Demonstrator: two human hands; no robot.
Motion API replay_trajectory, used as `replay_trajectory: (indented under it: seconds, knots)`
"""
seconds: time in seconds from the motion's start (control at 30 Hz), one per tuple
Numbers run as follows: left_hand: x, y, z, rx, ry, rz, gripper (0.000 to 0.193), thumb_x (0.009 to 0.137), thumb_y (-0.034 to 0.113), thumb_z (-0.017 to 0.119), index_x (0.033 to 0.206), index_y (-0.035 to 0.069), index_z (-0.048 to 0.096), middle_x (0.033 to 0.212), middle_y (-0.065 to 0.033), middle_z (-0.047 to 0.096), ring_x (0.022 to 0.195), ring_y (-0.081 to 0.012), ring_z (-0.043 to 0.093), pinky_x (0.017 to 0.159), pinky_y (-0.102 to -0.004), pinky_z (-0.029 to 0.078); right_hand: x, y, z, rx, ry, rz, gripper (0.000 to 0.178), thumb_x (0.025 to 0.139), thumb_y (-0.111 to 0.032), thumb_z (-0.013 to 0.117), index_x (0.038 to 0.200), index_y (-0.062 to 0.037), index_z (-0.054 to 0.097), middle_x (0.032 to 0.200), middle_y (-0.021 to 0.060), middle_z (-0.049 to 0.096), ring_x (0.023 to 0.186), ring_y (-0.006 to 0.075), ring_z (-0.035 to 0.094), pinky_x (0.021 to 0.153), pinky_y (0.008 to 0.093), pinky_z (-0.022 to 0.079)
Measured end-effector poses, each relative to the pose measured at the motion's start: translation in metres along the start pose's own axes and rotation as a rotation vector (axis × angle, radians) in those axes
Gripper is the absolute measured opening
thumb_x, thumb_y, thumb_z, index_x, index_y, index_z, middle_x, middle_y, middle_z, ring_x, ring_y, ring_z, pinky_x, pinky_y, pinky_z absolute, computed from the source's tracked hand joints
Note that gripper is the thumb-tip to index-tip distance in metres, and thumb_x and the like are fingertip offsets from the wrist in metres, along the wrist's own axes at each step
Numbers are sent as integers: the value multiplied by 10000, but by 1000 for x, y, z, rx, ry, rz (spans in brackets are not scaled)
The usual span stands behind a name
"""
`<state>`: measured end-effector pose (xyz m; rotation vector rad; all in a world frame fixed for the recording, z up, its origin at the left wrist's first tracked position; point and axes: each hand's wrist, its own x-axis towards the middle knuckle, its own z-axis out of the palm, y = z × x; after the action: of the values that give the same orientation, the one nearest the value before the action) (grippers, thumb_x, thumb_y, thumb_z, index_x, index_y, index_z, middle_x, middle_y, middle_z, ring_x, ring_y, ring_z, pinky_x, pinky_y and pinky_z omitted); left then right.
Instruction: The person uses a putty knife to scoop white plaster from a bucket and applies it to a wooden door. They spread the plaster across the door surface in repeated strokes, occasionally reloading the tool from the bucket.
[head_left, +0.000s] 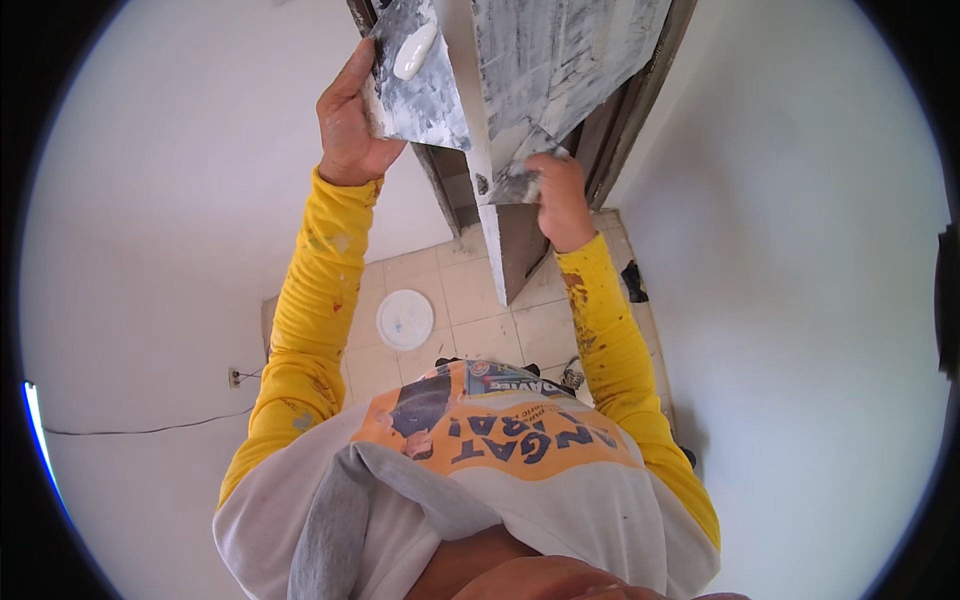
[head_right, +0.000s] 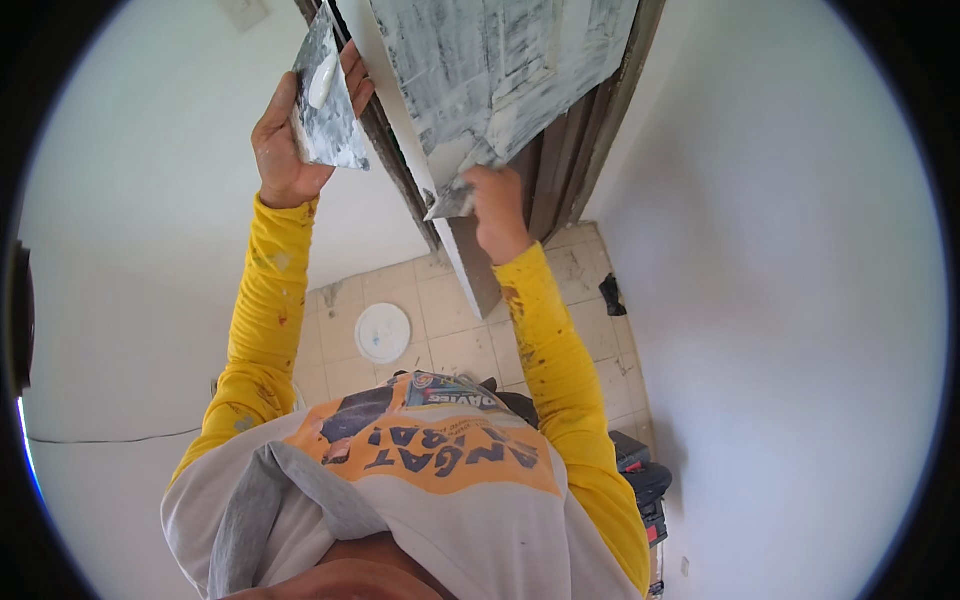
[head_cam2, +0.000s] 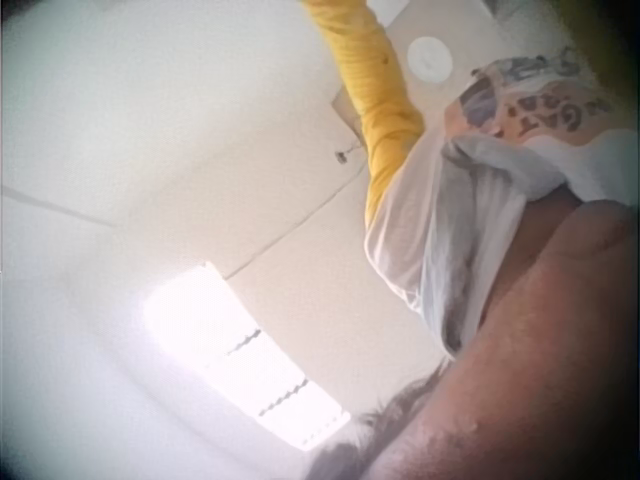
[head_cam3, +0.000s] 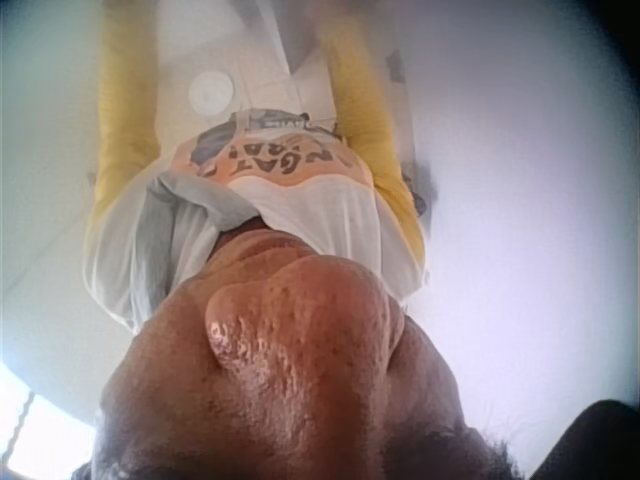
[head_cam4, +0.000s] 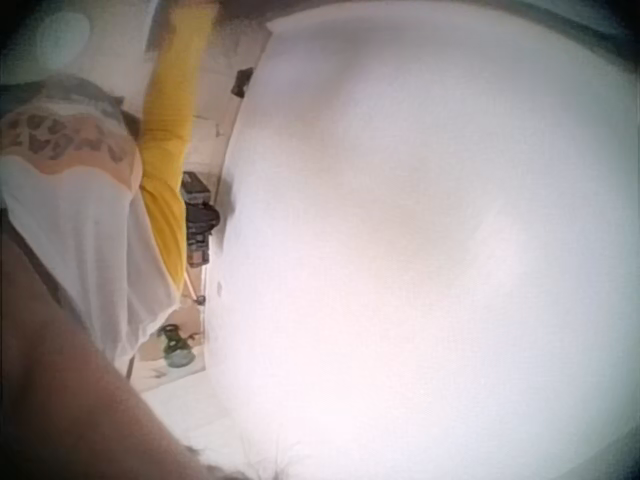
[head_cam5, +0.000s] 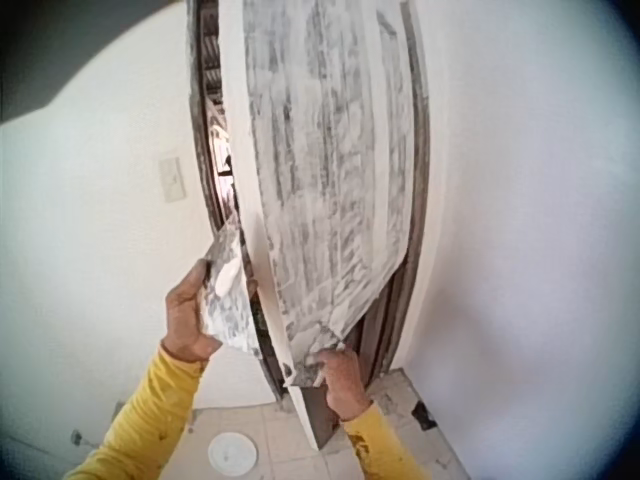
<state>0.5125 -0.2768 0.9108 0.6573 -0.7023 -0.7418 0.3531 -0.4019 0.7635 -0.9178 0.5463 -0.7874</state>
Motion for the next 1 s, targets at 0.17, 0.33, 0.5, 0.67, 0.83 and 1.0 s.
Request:
replay_trajectory:
  seconds: [0.17,0.33,0.5,0.67,0.83,1.0]
  knots:
    - [-3,1,1,27,12,24,628,1103,354,246,1567,-68,197,1611,-259,292,1509,-380,282,1263,-509,213,-20,1,3,72,-68,-115,285,814,-68,624,1074,43,660,1019,131,688,923,216,656,821,330,524]
    - [-1,2,1,39,-10,21,639,1102,364,241,1569,-68,186,1612,-271,279,1513,-397,264,1264,-513,205,6,-12,-41,314,-4,236,170,854,-45,593,1014,3,625,1118,159,636,1069,297,619,860,455,554]
    - [-3,3,1,12,-7,16,640,1103,361,235,1566,-78,180,1613,-271,277,1512,-398,264,1264,-513,205,20,-10,-35,291,-59,268,197,879,-53,552,1060,19,582,1096,186,631,1034,345,631,815,499,585]
    - [-5,5,2,-8,3,-10,636,1104,356,239,1563,-80,187,1607,-269,292,1505,-388,289,1262,-505,220,37,-30,-25,120,-46,387,222,913,-73,535,1101,45,539,1167,236,590,1033,392,629,813,497,616]
    - [-4,4,1,-21,-1,-22,634,1102,349,259,1563,-81,196,1599,-256,321,1490,-367,330,1250,-488,259,64,-59,-8,166,-122,333,296,924,-79,532,1195,42,521,1219,234,581,1088,394,603,836,546,594]
    - [-4,2,-3,-56,6,-5,635,1102,355,263,1569,-69,195,1604,-252,316,1491,-366,330,1249,-485,261,49,-52,-53,278,67,282,284,918,-64,530,1181,44,534,1225,230,588,1114,385,604,851,520,614]
